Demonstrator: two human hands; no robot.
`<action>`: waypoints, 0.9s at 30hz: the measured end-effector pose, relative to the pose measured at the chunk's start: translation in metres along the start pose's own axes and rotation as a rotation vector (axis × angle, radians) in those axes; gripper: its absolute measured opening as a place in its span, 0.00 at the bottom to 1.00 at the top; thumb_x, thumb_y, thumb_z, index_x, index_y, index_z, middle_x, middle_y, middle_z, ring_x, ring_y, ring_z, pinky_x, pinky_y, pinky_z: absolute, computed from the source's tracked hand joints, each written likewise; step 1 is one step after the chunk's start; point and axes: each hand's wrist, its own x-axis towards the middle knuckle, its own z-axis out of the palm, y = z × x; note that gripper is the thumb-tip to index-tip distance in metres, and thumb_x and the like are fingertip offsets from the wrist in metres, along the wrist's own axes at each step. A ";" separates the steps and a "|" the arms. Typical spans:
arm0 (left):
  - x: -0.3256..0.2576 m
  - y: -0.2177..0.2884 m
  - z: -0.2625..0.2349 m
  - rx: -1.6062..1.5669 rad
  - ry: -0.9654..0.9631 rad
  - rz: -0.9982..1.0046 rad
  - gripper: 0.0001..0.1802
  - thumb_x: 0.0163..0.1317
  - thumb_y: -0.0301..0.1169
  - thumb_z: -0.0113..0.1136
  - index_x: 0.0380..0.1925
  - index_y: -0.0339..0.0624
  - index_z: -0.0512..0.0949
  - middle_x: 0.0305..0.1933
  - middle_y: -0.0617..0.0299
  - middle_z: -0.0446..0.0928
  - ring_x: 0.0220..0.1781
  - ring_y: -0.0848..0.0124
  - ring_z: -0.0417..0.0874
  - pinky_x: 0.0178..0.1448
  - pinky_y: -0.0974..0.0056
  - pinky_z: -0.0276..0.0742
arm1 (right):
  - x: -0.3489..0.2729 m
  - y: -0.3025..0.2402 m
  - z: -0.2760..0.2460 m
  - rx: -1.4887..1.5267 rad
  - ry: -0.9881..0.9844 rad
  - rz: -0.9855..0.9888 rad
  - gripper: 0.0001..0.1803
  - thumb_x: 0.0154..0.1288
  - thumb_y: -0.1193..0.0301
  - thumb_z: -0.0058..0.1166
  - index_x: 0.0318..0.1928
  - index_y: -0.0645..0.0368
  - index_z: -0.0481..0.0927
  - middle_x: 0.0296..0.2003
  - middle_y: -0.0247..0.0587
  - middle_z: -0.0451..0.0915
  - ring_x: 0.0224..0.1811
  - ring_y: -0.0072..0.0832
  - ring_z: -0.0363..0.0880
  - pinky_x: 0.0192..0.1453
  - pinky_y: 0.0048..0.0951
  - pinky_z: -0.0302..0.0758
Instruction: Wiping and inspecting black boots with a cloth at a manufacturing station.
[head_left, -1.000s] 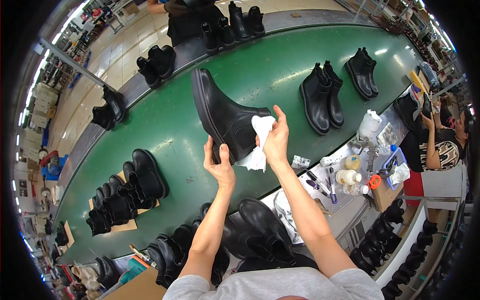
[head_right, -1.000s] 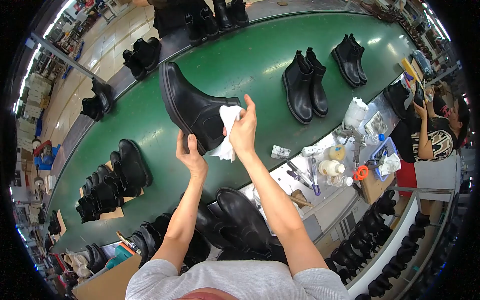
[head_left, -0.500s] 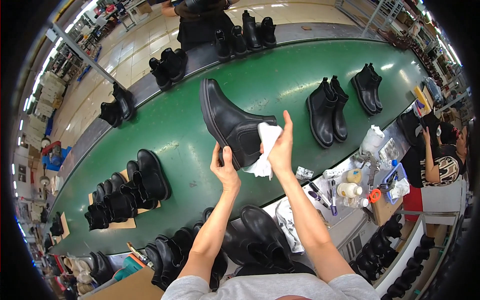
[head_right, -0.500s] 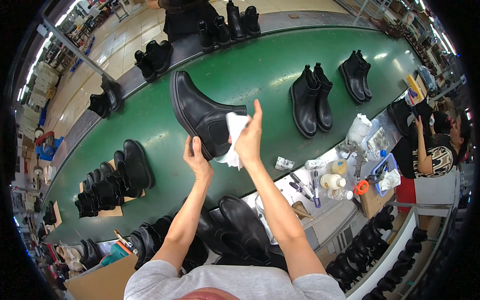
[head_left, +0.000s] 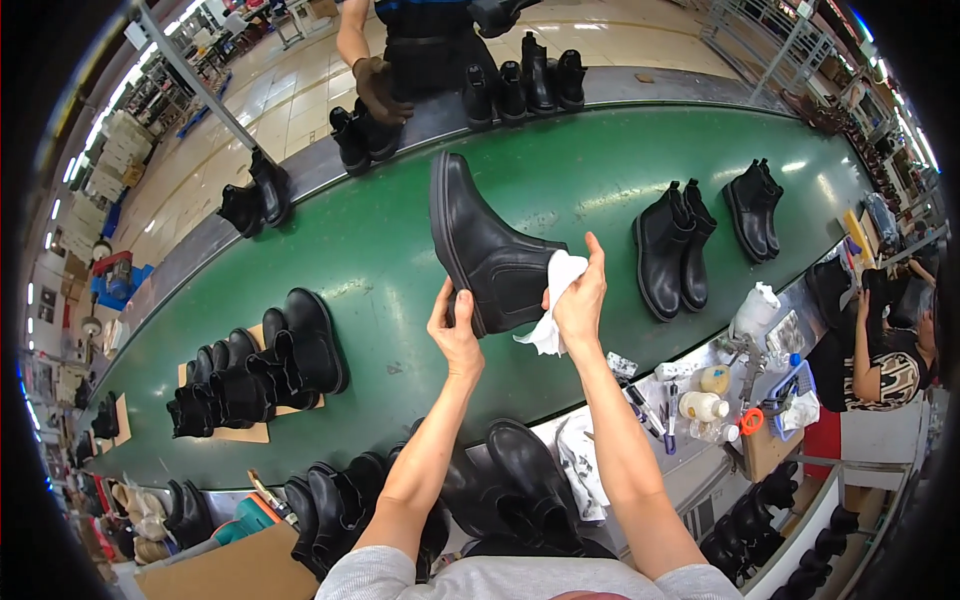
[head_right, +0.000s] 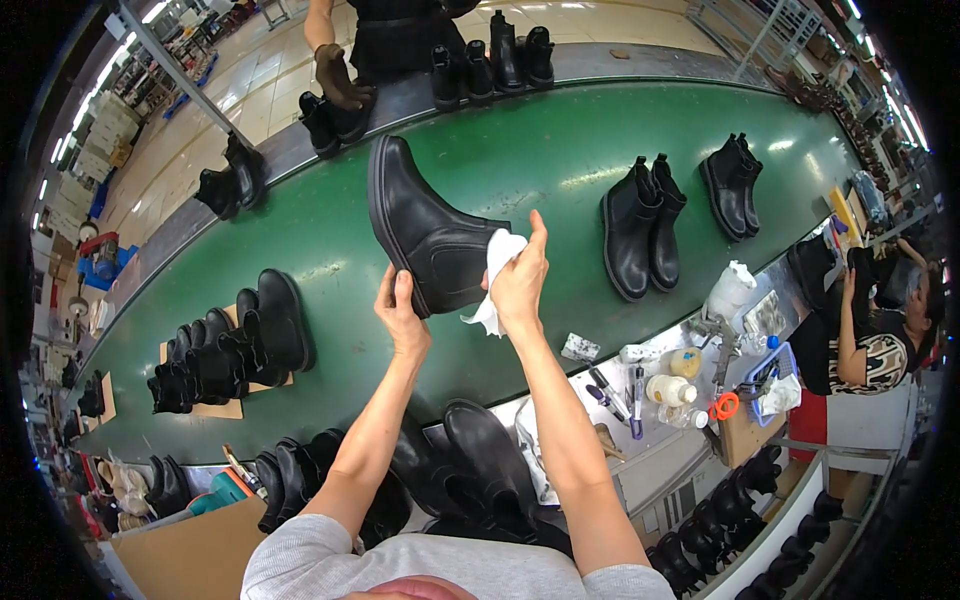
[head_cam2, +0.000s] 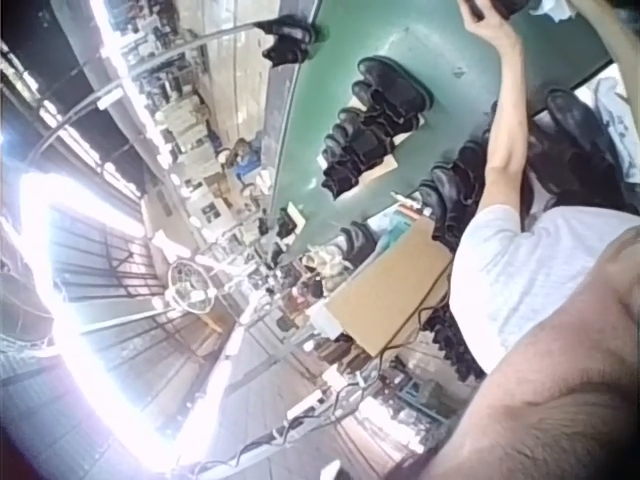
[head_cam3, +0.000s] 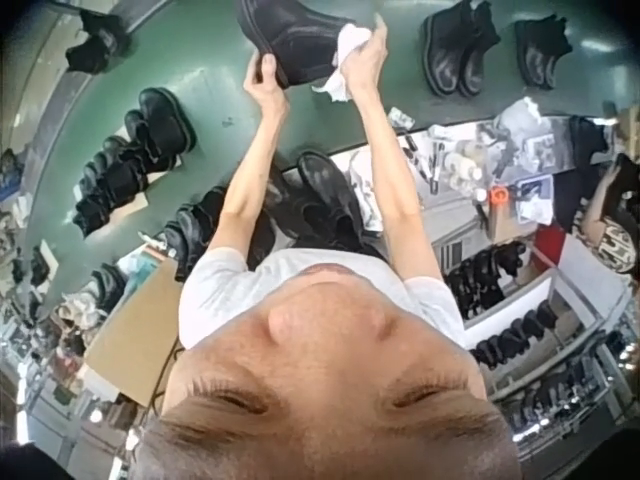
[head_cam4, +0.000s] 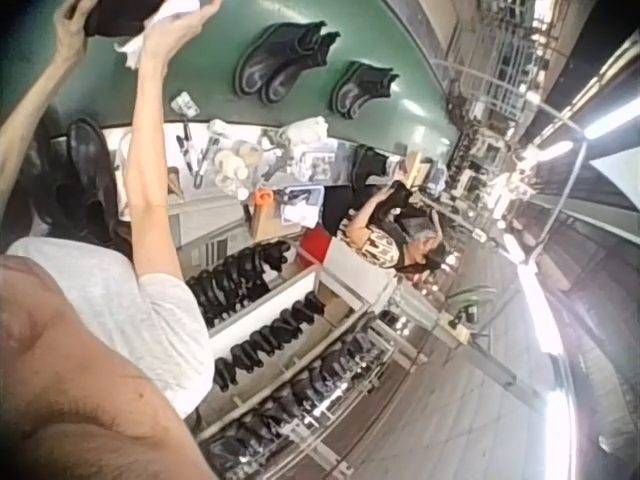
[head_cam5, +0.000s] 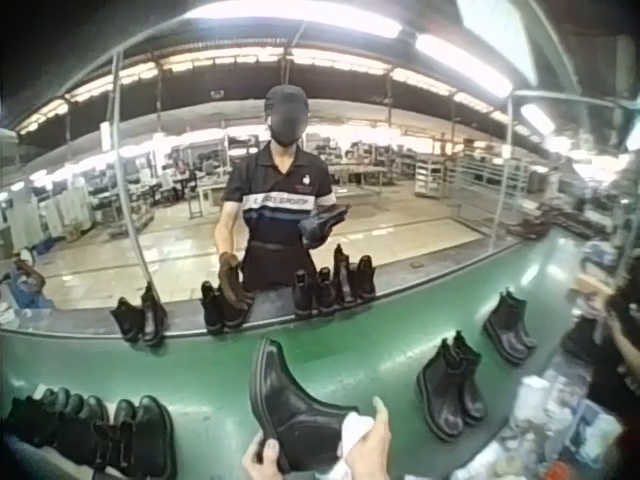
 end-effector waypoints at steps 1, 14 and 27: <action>0.004 -0.001 0.001 -0.002 0.000 -0.004 0.27 0.60 0.35 0.62 0.55 0.26 0.71 0.43 0.61 0.77 0.41 0.78 0.75 0.49 0.73 0.70 | 0.002 0.005 -0.005 -0.031 -0.015 -0.022 0.34 0.62 0.81 0.48 0.67 0.64 0.51 0.22 0.37 0.76 0.14 0.22 0.71 0.16 0.24 0.67; 0.110 0.012 -0.007 -0.166 0.113 -0.057 0.23 0.62 0.41 0.61 0.47 0.31 0.77 0.48 0.58 0.78 0.50 0.71 0.76 0.57 0.67 0.69 | -0.104 0.010 -0.254 -0.901 -0.051 0.176 0.21 0.57 0.77 0.50 0.53 0.64 0.72 0.32 0.53 0.81 0.28 0.41 0.79 0.32 0.36 0.74; 0.033 0.107 -0.058 0.526 0.021 -0.591 0.37 0.63 0.54 0.52 0.64 0.41 0.63 0.64 0.47 0.66 0.68 0.59 0.62 0.70 0.49 0.53 | -0.160 0.015 -0.183 -0.878 -0.492 0.041 0.14 0.62 0.78 0.50 0.50 0.65 0.74 0.40 0.52 0.78 0.41 0.38 0.78 0.46 0.32 0.74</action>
